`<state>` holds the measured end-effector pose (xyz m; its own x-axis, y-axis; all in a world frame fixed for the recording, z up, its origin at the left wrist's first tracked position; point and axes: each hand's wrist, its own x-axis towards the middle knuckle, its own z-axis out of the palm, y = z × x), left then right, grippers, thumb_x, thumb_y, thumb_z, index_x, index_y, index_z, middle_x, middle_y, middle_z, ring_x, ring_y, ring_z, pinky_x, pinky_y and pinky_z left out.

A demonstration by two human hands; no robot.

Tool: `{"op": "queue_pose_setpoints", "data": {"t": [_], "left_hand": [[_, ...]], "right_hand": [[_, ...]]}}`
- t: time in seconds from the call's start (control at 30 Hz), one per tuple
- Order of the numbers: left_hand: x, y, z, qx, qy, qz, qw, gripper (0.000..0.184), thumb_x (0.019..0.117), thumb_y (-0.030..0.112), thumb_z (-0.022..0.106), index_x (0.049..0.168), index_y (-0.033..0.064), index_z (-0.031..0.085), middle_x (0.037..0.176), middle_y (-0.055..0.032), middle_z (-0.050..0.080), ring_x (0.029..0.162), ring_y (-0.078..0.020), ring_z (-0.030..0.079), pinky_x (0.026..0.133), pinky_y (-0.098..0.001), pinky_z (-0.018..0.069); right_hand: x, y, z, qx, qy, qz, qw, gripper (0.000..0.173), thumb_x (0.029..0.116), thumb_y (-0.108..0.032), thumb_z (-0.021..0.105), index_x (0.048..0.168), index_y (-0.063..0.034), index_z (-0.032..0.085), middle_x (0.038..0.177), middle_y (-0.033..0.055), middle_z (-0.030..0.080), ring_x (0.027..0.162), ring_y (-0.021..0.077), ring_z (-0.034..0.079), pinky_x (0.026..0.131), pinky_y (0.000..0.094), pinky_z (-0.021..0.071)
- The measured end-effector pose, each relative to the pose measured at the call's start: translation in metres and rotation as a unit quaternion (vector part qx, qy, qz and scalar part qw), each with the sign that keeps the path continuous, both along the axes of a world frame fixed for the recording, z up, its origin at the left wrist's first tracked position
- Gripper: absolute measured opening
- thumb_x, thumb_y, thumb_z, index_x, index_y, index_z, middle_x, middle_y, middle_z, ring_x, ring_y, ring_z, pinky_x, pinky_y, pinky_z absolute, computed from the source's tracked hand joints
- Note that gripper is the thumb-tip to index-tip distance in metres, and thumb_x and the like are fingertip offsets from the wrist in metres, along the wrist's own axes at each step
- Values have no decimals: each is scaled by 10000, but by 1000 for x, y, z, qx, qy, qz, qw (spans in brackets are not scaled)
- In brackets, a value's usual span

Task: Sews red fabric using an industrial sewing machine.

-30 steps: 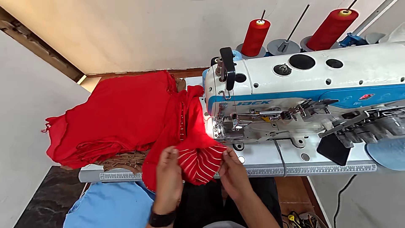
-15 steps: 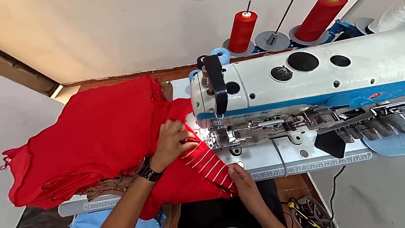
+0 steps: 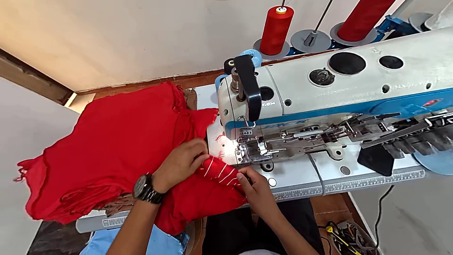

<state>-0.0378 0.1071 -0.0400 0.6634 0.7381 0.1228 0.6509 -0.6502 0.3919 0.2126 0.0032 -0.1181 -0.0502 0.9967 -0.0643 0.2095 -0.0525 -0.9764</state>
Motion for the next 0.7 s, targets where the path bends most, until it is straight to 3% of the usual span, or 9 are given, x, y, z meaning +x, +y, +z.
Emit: {"op": "queue_pose_setpoints", "data": {"t": [0.07,0.17,0.3,0.4,0.47,0.53,0.57,0.7], "left_hand": [[-14,-24,-15,-43,37,10,998,269,1042,265,540,928,105,724,942,-23,699,907,-169,687,826,-423,596],[-16,-45,-34,-84,88,18,992,253,1038,257,571,948,106,754,980,-33,734,917,-187,720,832,-454,604],[-21,-42,-2,-65,-59,53,995,137,984,203,641,944,134,753,1115,32,722,1059,-85,685,940,-327,589],[-7,-50,22,-9,-158,117,980,136,981,241,647,942,168,756,1069,74,735,1003,-43,696,870,-255,607],[8,-55,22,-2,-162,95,982,148,985,271,651,1020,158,740,1109,56,720,1065,-66,680,923,-297,596],[19,-56,13,-37,-141,38,989,258,984,283,659,1202,154,706,1222,31,684,1192,-101,630,1026,-344,552],[22,-56,6,-36,-122,26,991,270,979,254,652,1227,158,700,1212,30,679,1191,-107,622,1033,-351,541],[20,-56,-10,35,-36,65,997,197,934,210,670,1115,152,722,1049,12,692,1046,-162,649,936,-427,538]], "right_hand": [[-10,2,3,-2,-34,41,999,312,1077,-317,481,1062,-96,701,816,11,669,728,110,638,695,326,551],[-26,-2,1,-12,-76,100,992,350,1081,-347,456,1093,-105,708,836,36,677,762,142,647,732,363,542],[-10,-8,9,76,-29,20,996,263,1057,-278,543,1016,-115,745,846,-16,695,732,66,640,687,265,554],[5,-9,21,80,30,-2,996,223,1048,-251,577,1000,-109,743,851,-18,689,726,66,636,659,235,547],[10,-6,24,78,40,-5,996,214,1048,-250,576,1002,-115,736,824,-17,678,705,75,624,643,239,536],[14,-3,24,87,43,11,995,206,1050,-240,570,1003,-118,729,823,-13,682,699,87,633,636,254,547],[15,-4,25,98,41,21,994,203,1054,-241,565,1010,-123,724,832,-14,682,699,88,635,632,259,552],[20,-8,35,158,-9,39,987,229,1065,-257,543,1011,-123,722,838,-33,683,701,53,635,628,227,554]]}}
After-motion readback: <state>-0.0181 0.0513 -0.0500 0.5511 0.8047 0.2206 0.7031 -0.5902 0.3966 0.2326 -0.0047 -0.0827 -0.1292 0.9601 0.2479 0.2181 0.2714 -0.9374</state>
